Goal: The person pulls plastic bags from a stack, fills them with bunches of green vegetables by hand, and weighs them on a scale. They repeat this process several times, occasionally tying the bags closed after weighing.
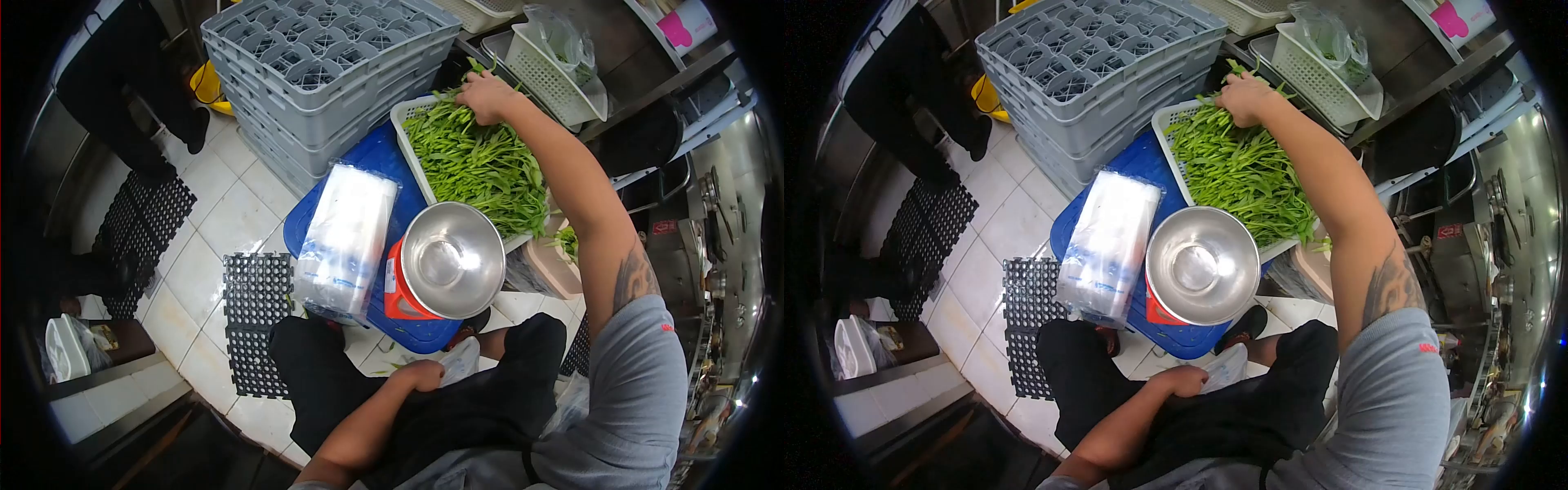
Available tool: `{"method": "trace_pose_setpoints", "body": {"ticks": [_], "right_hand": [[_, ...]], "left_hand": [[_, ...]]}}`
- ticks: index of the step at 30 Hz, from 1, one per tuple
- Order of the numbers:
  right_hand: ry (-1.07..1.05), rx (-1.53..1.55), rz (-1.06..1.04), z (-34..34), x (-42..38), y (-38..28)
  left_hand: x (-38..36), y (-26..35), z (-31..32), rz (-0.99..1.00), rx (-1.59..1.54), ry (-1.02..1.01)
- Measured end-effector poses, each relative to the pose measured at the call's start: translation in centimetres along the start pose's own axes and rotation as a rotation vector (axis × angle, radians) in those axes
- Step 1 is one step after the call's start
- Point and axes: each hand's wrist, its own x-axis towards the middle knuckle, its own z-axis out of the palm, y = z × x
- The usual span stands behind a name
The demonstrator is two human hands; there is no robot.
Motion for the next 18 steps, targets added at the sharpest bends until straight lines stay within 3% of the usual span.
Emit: {"method": "trace_pose_setpoints", "body": {"ticks": [6, 9, 10, 13, 18], "right_hand": [[0.036, -0.249, -0.002, -1.0, -4.3, 0.9], [-0.048, -0.127, -0.047, 1.1, -5.8, 0.4], [-0.173, -0.071, -0.043, 1.6, -5.9, 0.3], [-0.109, 0.124, -0.110, 3.2, -8.3, -0.9], [-0.070, 0.186, -0.037, 5.4, -8.8, -2.7]], "left_hand": [[-0.4, 0.6, -0.4, -0.018, 0.023, -0.023], [-0.2, 0.7, -0.3, -0.033, 0.031, -0.042], [-0.1, 0.6, -0.3, -0.038, 0.033, -0.047], [-0.2, 0.5, -0.3, -0.031, 0.029, -0.043], [0.0, 0.5, -0.2, -0.050, 0.046, -0.057]]}}
